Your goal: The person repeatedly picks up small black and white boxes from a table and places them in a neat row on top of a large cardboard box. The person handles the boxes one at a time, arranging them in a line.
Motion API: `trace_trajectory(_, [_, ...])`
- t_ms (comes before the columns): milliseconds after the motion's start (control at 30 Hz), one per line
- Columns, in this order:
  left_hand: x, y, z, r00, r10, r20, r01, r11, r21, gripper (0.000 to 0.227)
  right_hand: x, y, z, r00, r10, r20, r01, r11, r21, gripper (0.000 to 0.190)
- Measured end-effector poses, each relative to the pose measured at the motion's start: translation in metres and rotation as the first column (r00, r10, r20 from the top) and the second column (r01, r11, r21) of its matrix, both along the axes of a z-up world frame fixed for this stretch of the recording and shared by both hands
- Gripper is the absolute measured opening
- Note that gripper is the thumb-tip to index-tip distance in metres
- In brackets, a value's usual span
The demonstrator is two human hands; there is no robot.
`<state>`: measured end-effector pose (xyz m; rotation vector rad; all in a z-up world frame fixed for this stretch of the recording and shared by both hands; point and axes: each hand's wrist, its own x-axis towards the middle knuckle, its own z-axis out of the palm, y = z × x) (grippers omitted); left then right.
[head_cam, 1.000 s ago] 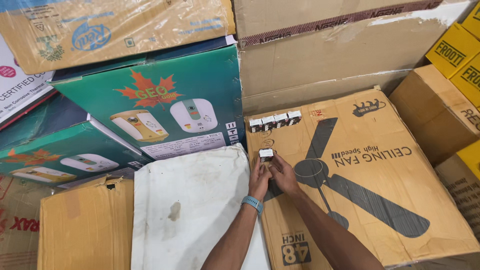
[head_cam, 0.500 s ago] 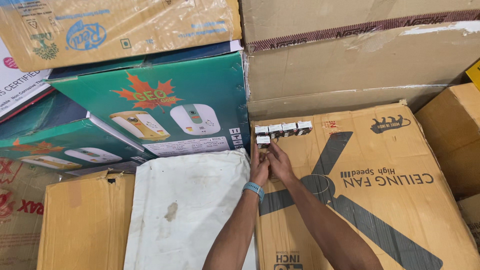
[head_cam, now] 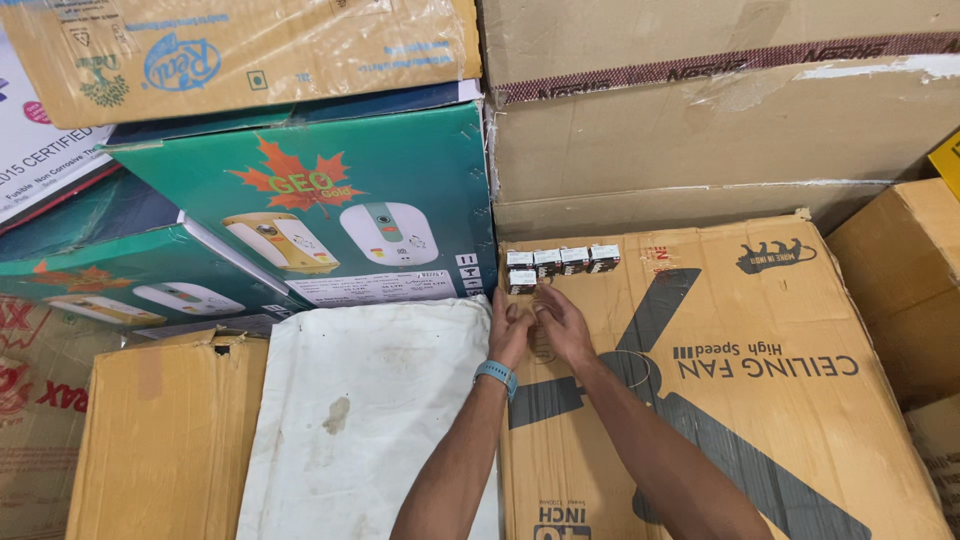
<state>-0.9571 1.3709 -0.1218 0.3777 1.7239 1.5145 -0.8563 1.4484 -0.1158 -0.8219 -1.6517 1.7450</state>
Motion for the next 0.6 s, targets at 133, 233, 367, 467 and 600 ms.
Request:
trace_trajectory(133, [-0.011,-0.018,0.019,0.963,-0.130,-0.238,0.124,0.991,-0.040,0.074,0.027,-0.004,0.014,1.000,-0.006,0.030,0.006,1.000,-0.001,0.056])
trace_trajectory(233, [-0.009,-0.033,0.044,0.930,-0.179,-0.321,0.161,0.983,-0.084,0.066,0.044,-0.003,0.014,0.999,-0.043,0.023,0.043,0.999,0.027,0.054])
trace_trajectory(367, [-0.012,-0.036,0.053,0.893,-0.197,-0.404,0.198,0.979,-0.040,0.063,0.079,-0.006,0.050,0.994,-0.084,0.067,0.079,0.994,0.077,0.054])
trace_trajectory(467, [0.004,-0.051,0.085,0.844,-0.282,-0.457,0.309,0.951,-0.016,0.063,0.110,-0.027,0.089,0.989,-0.149,0.011,0.148,0.984,0.103,0.056])
trace_trajectory(600, [0.029,-0.076,0.114,0.782,-0.400,-0.478,0.460,0.888,0.011,0.064,0.146,-0.055,0.107,0.972,-0.232,0.025,0.229,0.968,0.107,0.060])
